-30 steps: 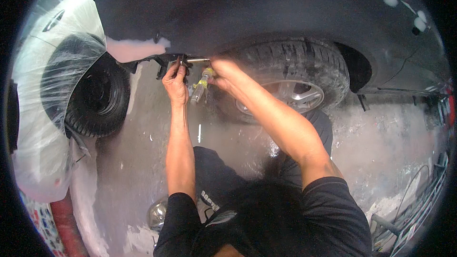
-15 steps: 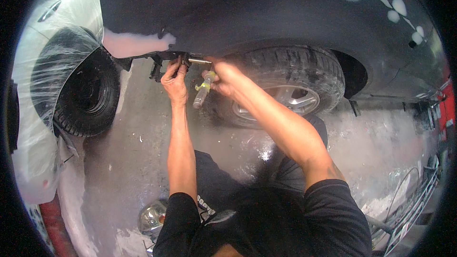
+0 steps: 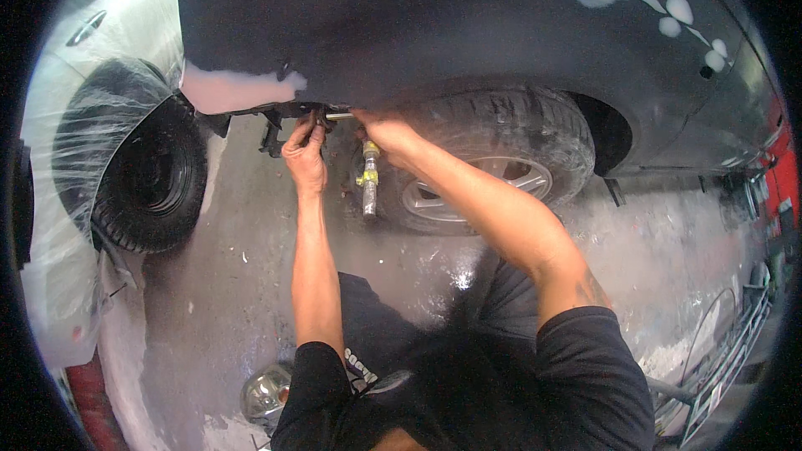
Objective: The person is working on the lower front bumper area of a black car, using a ratchet to tighten or loosen bolts near the wheel arch. The person remains seated on the floor throughout the task.
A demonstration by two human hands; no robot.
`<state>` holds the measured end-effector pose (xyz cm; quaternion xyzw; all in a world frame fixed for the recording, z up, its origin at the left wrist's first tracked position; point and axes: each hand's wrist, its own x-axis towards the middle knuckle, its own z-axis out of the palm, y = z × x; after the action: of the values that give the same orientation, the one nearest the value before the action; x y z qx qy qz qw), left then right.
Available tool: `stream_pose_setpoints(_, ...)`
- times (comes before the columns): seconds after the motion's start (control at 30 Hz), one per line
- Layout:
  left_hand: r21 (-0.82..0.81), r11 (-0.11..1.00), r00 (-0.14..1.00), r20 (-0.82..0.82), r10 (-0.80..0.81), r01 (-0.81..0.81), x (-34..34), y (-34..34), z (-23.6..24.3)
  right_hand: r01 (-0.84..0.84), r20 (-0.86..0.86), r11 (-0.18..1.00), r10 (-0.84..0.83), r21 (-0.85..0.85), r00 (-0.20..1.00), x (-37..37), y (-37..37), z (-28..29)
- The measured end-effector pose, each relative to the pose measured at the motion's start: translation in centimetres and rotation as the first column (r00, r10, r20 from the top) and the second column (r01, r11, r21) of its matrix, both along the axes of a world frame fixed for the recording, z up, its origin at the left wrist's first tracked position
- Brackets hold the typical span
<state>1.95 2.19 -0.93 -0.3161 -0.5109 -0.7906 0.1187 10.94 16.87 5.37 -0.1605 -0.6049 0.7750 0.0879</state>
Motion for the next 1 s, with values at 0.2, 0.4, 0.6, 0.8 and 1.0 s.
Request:
stream_pose_setpoints(0.2,-0.077,0.993,0.993,-0.081,0.083,-0.089,0.8,-0.2,0.4,0.034,0.158,0.97,0.005,-0.241,0.987,-0.3,0.0,0.5)
stream_pose_setpoints(0.4,-0.081,0.994,0.997,0.022,0.075,-0.073,1.1,0.4,0.3,0.095,-0.103,0.995,-0.097,-0.025,0.99,-1.2,-0.4,-1.8)
stream_pose_setpoints(0.6,-0.248,0.967,0.924,0.381,0.044,0.056,2.9,-1.2,4.7,0.336,-0.374,0.85,-0.181,0.406,0.91,-0.2,-1.3,-2.9)
stream_pose_setpoints(0.8,-0.495,0.848,0.832,0.54,0.13,0.189,2.6,-2.0,9.4,0.415,-0.348,0.831,-0.291,0.369,0.891,1.6,-3.6,-3.1)
stream_pose_setpoints(1.0,-0.294,0.946,0.842,0.538,0.048,0.134,3.7,-1.3,7.2,0.493,-0.494,0.83,-0.322,0.263,0.807,2.2,-3.0,-1.6)
